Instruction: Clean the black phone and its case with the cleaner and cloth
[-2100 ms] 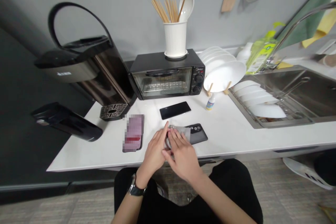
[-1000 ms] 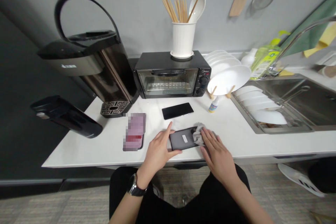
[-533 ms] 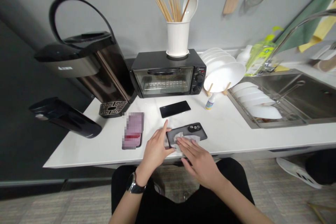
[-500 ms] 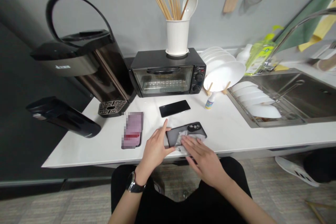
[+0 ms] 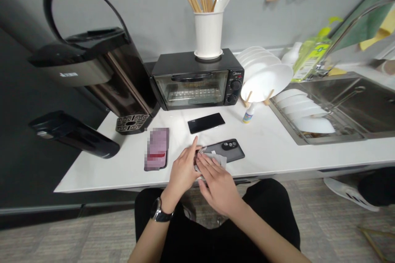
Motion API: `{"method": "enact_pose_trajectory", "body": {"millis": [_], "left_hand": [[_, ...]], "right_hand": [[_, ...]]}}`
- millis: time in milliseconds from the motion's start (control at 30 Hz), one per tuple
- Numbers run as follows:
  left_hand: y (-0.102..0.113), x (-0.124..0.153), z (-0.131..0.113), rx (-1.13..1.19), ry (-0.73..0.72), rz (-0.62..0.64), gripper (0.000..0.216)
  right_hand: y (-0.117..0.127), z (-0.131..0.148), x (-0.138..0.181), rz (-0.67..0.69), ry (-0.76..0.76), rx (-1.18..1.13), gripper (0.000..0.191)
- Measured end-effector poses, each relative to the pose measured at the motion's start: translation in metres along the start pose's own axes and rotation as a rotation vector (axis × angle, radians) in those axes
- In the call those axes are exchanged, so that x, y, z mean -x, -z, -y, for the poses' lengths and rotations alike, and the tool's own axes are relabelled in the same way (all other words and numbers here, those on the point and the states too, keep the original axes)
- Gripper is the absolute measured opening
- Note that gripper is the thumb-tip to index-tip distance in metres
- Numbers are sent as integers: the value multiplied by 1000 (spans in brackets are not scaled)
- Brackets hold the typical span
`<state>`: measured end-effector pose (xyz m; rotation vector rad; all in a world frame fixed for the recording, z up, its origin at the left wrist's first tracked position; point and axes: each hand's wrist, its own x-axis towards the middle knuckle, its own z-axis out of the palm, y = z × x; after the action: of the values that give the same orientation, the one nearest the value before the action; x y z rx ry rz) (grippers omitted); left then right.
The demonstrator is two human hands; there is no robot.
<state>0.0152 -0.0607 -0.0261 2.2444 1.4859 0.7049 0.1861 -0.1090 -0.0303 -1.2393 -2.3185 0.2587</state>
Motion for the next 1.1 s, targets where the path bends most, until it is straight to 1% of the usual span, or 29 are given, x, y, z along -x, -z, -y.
{"method": "enact_pose_trajectory", "body": {"millis": [67, 133, 200, 233, 300, 400, 467, 533, 600, 667, 700, 733, 800, 867, 1000, 1067, 1100], "left_hand": [[0, -1, -1, 7, 4, -5, 111], [0, -2, -1, 12, -4, -15, 117], [0, -3, -2, 16, -10, -25, 122], [0, -3, -2, 17, -9, -28, 124], [-1, -3, -2, 15, -16, -31, 124], [-2, -2, 0, -4, -29, -26, 118], [-2, -1, 1, -30, -24, -22, 113], [-1, -1, 2, -43, -24, -20, 112], [0, 0, 2, -34, -40, -25, 114], [0, -1, 2, -28, -55, -32, 113], [0, -1, 2, -38, -64, -39, 109], [1, -2, 2, -53, -78, -45, 102], [1, -2, 3, -87, -128, -58, 80], [1, 0, 3, -114, -200, -79, 59], [1, 4, 2, -145, -342, -155, 38], [1, 3, -1, -140, -351, -235, 27], [1, 1, -4, -134, -326, -283, 24]], "right_hand": [[13, -19, 21, 30, 24, 19, 59], [28, -49, 36, 9, -23, 92, 61], [38, -75, 38, -43, -108, 175, 61], [39, -82, 33, -69, -148, 204, 61], [32, -80, 16, -98, -185, 220, 59], [8, -49, -12, -70, -113, 153, 59], [-3, -27, -19, -45, -39, 99, 61], [-4, -20, -12, -21, 29, 72, 60], [5, -30, 4, -3, 60, 86, 58], [18, -53, 23, -20, 19, 128, 59], [24, -65, 31, -39, -22, 149, 60], [29, -77, 39, -64, -66, 159, 60], [36, -94, 49, -122, -141, 135, 56], [38, -103, 53, -212, -206, 34, 47], [41, -99, 49, -502, -441, -245, 34], [45, -96, 43, -623, -528, -309, 32], [47, -95, 40, -663, -536, -318, 32]]}}
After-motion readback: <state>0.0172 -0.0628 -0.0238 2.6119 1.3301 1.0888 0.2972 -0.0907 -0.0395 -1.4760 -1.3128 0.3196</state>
